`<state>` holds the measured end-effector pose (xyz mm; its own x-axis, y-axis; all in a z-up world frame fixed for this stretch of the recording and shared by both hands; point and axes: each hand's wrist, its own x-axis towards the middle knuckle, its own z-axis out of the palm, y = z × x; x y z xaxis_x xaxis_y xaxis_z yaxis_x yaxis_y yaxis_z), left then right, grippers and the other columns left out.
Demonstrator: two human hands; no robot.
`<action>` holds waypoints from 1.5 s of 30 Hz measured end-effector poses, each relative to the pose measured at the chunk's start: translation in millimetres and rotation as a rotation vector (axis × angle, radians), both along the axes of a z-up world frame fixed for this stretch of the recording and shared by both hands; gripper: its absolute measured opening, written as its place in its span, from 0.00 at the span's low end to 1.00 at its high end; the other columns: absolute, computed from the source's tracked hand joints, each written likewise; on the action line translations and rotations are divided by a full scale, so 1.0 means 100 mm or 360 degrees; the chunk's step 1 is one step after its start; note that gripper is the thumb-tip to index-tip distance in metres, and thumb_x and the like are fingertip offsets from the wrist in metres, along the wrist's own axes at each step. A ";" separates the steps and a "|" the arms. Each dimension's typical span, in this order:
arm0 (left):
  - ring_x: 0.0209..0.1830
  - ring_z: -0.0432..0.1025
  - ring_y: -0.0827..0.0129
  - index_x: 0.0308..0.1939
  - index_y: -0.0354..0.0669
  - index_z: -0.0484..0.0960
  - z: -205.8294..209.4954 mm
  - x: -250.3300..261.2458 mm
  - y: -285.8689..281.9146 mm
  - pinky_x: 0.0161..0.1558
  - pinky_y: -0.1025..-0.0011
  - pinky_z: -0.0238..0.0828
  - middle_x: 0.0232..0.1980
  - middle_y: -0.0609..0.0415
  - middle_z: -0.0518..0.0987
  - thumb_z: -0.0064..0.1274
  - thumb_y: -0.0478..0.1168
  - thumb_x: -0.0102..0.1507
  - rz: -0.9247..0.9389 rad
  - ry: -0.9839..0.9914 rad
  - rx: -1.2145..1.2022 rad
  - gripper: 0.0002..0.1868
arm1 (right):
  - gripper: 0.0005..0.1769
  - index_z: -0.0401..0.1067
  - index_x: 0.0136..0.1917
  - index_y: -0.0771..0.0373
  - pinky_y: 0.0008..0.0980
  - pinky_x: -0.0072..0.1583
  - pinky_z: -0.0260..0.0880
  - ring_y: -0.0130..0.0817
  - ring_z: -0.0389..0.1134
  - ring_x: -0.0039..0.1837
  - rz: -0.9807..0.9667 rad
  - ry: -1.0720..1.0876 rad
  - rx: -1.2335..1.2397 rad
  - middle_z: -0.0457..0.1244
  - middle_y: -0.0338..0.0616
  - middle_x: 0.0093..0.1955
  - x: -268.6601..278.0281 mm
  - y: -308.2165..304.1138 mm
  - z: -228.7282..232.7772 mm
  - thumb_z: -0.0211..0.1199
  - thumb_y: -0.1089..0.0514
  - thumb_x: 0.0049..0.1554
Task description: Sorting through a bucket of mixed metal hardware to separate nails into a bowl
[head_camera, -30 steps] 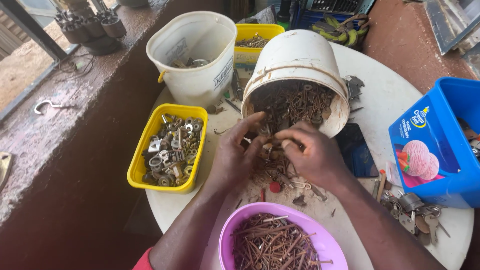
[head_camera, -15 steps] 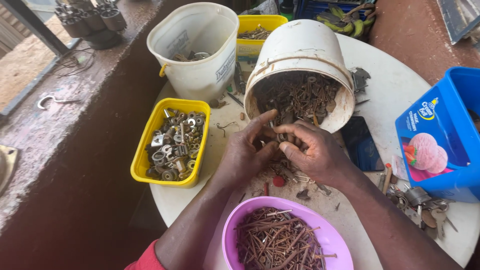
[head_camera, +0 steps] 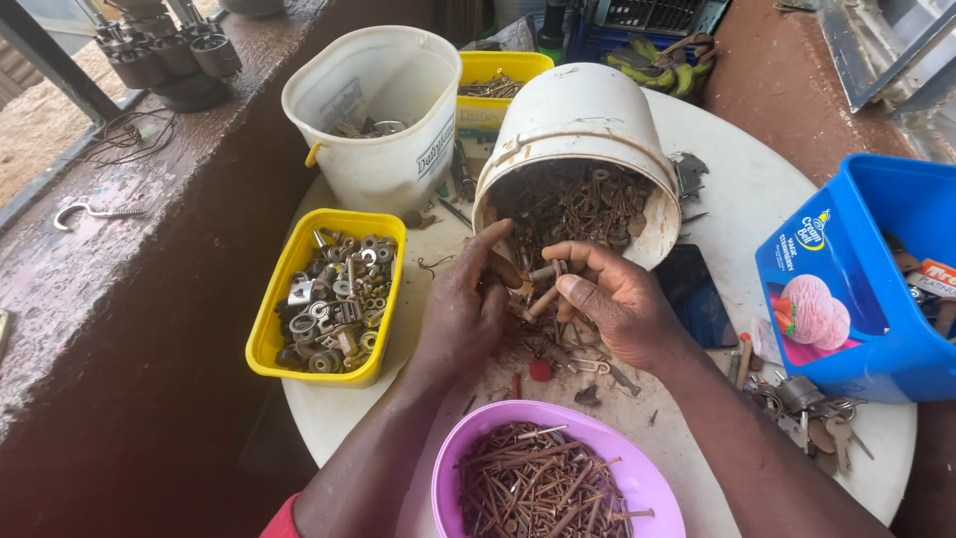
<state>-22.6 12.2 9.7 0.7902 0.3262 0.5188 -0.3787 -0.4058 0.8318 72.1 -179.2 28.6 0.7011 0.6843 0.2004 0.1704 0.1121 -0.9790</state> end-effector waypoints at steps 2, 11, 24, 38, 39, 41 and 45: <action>0.36 0.79 0.58 0.75 0.45 0.73 0.01 0.00 -0.01 0.42 0.60 0.78 0.35 0.49 0.84 0.45 0.25 0.63 -0.0001 0.0023 0.0030 0.34 | 0.23 0.71 0.72 0.70 0.38 0.51 0.84 0.34 0.74 0.46 0.0008 -0.0015 0.0032 0.64 0.50 0.49 0.02 0.00 -0.02 0.60 0.59 0.66; 0.36 0.79 0.55 0.68 0.53 0.79 -0.14 0.04 -0.02 0.41 0.56 0.78 0.34 0.53 0.83 0.50 0.30 0.64 0.0073 0.0177 0.0236 0.28 | 0.23 0.73 0.71 0.70 0.34 0.46 0.79 0.35 0.74 0.42 0.0007 -0.0088 0.0047 0.69 0.55 0.44 -0.07 0.06 0.09 0.61 0.59 0.64; 0.37 0.81 0.33 0.39 0.40 0.86 -0.21 0.24 -0.07 0.34 0.34 0.75 0.28 0.38 0.83 0.55 0.44 0.60 0.0367 0.0489 0.0720 0.12 | 0.27 0.67 0.75 0.73 0.25 0.37 0.78 0.26 0.69 0.36 0.0399 -0.0255 0.0083 0.65 0.49 0.43 -0.24 1.29 0.34 0.58 0.62 0.64; 0.36 0.79 0.46 0.62 0.54 0.80 -0.05 0.06 0.02 0.39 0.51 0.73 0.42 0.47 0.86 0.46 0.34 0.61 0.0219 0.0446 0.0424 0.25 | 0.17 0.70 0.71 0.67 0.41 0.54 0.80 0.55 0.79 0.55 -0.0429 -0.0605 -0.0148 0.67 0.54 0.40 0.36 -0.95 1.12 0.58 0.60 0.70; 0.29 0.78 0.55 0.62 0.56 0.81 -0.06 0.08 0.03 0.38 0.56 0.72 0.31 0.54 0.84 0.46 0.32 0.59 0.0314 0.0457 0.0317 0.28 | 0.16 0.68 0.75 0.65 0.50 0.60 0.85 0.62 0.78 0.60 -0.0668 -0.0899 -0.0131 0.61 0.48 0.38 0.57 -1.36 1.11 0.57 0.57 0.78; 0.36 0.80 0.48 0.65 0.56 0.78 -0.11 0.08 0.04 0.40 0.49 0.76 0.36 0.52 0.85 0.47 0.35 0.62 0.0314 0.0477 0.0352 0.26 | 0.15 0.69 0.75 0.65 0.48 0.59 0.83 0.59 0.77 0.58 -0.0748 -0.0939 -0.0189 0.61 0.47 0.39 0.56 -1.47 1.06 0.58 0.59 0.79; 0.44 0.82 0.41 0.66 0.59 0.77 -0.06 0.05 0.07 0.46 0.39 0.81 0.46 0.50 0.87 0.47 0.40 0.67 0.0354 0.0566 0.0457 0.22 | 0.14 0.73 0.76 0.64 0.40 0.54 0.73 0.48 0.70 0.53 -0.0947 -0.1102 -0.0318 0.62 0.45 0.42 0.53 -1.49 0.96 0.62 0.65 0.79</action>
